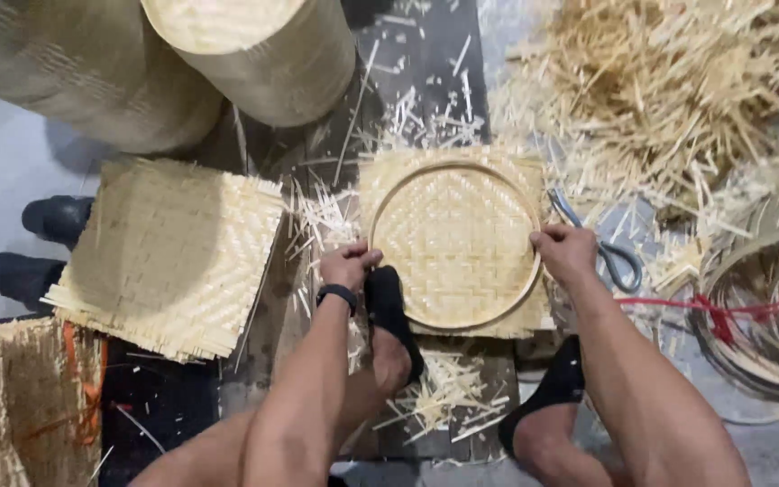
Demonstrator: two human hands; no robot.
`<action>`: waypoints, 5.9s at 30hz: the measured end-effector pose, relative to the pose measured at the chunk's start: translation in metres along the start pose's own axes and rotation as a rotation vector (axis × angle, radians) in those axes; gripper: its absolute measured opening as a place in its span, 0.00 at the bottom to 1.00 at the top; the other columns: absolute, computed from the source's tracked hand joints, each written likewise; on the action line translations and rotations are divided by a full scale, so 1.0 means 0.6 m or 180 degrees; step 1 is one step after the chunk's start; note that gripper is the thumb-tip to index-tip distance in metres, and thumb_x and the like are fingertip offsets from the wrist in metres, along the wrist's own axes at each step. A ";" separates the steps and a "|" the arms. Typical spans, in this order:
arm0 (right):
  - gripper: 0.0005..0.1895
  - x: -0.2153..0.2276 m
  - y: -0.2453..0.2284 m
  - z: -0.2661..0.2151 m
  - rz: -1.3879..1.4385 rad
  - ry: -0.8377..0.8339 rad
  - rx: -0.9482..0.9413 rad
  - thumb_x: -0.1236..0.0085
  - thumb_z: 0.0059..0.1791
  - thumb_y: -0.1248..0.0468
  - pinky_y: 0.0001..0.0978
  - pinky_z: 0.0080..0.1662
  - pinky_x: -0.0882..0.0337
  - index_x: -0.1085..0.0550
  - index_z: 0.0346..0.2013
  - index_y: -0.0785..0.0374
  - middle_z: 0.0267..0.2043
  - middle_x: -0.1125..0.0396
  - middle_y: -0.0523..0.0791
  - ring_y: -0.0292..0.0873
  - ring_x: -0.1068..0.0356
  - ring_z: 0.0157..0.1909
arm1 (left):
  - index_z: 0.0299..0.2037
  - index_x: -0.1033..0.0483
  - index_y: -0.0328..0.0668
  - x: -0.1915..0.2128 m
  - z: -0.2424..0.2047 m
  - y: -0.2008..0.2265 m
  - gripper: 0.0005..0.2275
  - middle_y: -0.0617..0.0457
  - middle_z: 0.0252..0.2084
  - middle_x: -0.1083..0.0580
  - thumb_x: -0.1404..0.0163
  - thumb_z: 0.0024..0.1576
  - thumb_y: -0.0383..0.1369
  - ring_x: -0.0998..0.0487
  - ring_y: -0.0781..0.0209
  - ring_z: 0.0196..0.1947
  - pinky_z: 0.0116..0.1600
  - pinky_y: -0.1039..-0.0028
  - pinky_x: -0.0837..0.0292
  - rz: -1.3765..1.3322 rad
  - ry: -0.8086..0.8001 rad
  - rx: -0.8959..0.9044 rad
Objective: The recorder is assembling bamboo or woven containers by fitting circular woven bases into wooden molds and trimming excess material with scissors.
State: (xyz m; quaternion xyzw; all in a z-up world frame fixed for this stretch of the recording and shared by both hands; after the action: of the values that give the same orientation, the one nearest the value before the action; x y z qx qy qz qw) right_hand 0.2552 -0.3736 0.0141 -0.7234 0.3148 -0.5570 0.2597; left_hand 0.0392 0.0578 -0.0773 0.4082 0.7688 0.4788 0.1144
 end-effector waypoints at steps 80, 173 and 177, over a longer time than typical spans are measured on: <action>0.31 -0.060 -0.007 0.112 -0.0338 0.0564 -0.0031 0.45 0.55 0.47 0.57 0.49 0.33 0.27 0.37 0.80 0.40 0.32 0.71 0.70 0.30 0.44 | 0.47 0.19 0.32 -0.157 0.173 0.109 0.15 0.53 0.39 0.21 0.41 0.56 0.36 0.23 0.67 0.38 0.44 0.73 0.27 0.0265 -0.0548 -0.1323; 0.31 0.069 -0.031 -0.034 -0.2886 -0.1182 0.0617 0.42 0.46 0.35 0.45 0.49 0.25 0.21 0.50 0.55 0.44 0.28 0.53 0.51 0.27 0.46 | 0.76 0.55 0.47 -0.341 -0.299 0.149 0.49 0.45 0.80 0.57 0.37 0.42 0.30 0.66 0.39 0.79 0.78 0.43 0.71 0.2678 -0.1959 -0.2350; 0.28 0.011 -0.048 0.006 -0.2536 -0.0559 0.1188 0.39 0.42 0.43 0.50 0.47 0.26 0.20 0.47 0.58 0.43 0.28 0.54 0.54 0.27 0.45 | 0.75 0.52 0.46 -0.340 -0.296 0.166 0.47 0.45 0.80 0.56 0.37 0.43 0.28 0.66 0.39 0.79 0.77 0.43 0.71 0.2609 -0.1947 -0.2394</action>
State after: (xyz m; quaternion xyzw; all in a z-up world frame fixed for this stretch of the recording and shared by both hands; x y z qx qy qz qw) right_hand 0.2645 -0.3595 0.0385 -0.7735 -0.1174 -0.5973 0.1767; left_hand 0.1209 -0.1863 0.0527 0.7197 0.2619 0.5827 0.2718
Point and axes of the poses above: each hand's wrist, its own z-axis towards the middle knuckle, its own x-axis out of the back of the hand, y = z × x, the point moved 8 cm from there along z, towards the middle knuckle
